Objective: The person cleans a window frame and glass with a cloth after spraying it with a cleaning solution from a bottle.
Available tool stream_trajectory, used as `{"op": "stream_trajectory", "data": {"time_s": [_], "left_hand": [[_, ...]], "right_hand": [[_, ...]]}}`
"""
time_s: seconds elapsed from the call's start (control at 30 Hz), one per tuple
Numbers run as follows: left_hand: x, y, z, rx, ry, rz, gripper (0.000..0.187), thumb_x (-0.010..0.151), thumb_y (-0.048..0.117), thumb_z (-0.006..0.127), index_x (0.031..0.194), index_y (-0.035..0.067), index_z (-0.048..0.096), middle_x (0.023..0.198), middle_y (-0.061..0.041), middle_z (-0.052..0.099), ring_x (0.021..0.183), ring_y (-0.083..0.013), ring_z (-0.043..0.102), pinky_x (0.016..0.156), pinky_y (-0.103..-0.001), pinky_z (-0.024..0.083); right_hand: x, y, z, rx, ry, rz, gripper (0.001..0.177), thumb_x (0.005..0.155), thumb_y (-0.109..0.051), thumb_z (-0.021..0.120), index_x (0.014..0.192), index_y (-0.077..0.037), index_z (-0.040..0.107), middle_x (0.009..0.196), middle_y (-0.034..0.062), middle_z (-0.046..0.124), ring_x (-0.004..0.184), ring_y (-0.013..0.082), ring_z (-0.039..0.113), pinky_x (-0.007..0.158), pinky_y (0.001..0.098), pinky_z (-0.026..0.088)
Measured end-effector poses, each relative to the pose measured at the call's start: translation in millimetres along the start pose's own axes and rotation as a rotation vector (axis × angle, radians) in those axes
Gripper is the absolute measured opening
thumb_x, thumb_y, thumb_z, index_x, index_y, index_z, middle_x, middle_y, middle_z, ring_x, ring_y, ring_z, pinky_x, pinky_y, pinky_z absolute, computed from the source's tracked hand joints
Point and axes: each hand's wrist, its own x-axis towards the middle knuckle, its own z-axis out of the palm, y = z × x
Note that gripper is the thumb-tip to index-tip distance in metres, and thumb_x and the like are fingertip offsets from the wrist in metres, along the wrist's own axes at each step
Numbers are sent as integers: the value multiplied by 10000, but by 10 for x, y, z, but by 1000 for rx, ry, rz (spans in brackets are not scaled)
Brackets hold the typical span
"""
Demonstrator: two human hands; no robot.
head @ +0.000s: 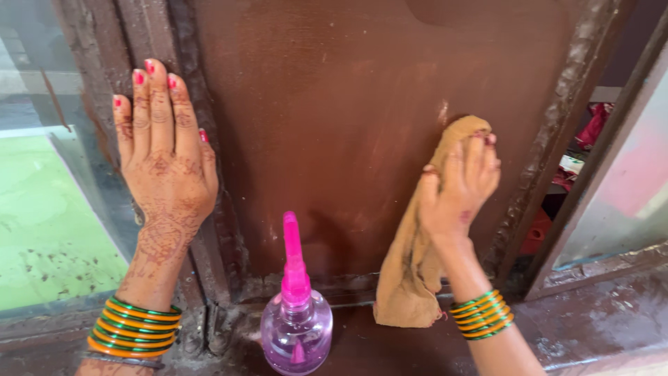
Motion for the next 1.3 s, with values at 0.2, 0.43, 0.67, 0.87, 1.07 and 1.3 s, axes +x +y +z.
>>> {"op": "stream_trajectory", "data": {"time_s": [0.2,0.43,0.67,0.87,1.07,1.3], "left_hand": [[-21,-13,4,-26,7,2,660,1053,102,564,1651,-109,383,1735,-276,307,1628,-435,277,1340,-581,166],[47,50,-244,-185,-33,-2,662,1011,103,545,1611,-115,371,1760,-268,282,1651,-433,236,1353,-598,145],[163,901,-711,-166,104,123,324,904,85,703,1226,79,675,1317,-80,594,1271,-299,532,1109,-457,400],[152,2023,-609,-480,-438,-18,69,900,206,719,939,149,719,877,-47,673,712,-261,687,581,-432,549],[179,2433,-225,-770,-394,-437,262,788,290,786,931,122,646,850,-59,698,731,-281,731,640,-468,578],[293,2276,86,-604,-223,-332,167,869,116,681,1031,95,645,950,-120,731,822,-352,720,700,-493,571]], "right_hand": [[67,-636,95,75,-85,-98,544,863,-160,667,1366,45,636,1581,267,431,1528,461,284,1236,645,212],[307,-410,-29,41,-165,-353,495,862,-255,718,1307,-45,663,1559,175,466,1516,409,318,1215,668,184],[615,5,-227,7,-116,20,563,1044,-293,602,1482,51,521,1648,227,404,1502,429,343,1163,621,236],[906,-204,-763,266,-300,50,553,978,-187,516,1497,3,540,1631,204,422,1486,354,390,1165,580,270],[933,-209,-1081,367,-214,-108,571,935,41,612,1502,24,540,1644,228,429,1539,361,435,1269,409,408],[939,-126,-1161,501,-117,207,667,822,-86,802,1411,5,502,1325,219,405,1114,367,532,983,381,454]]}}
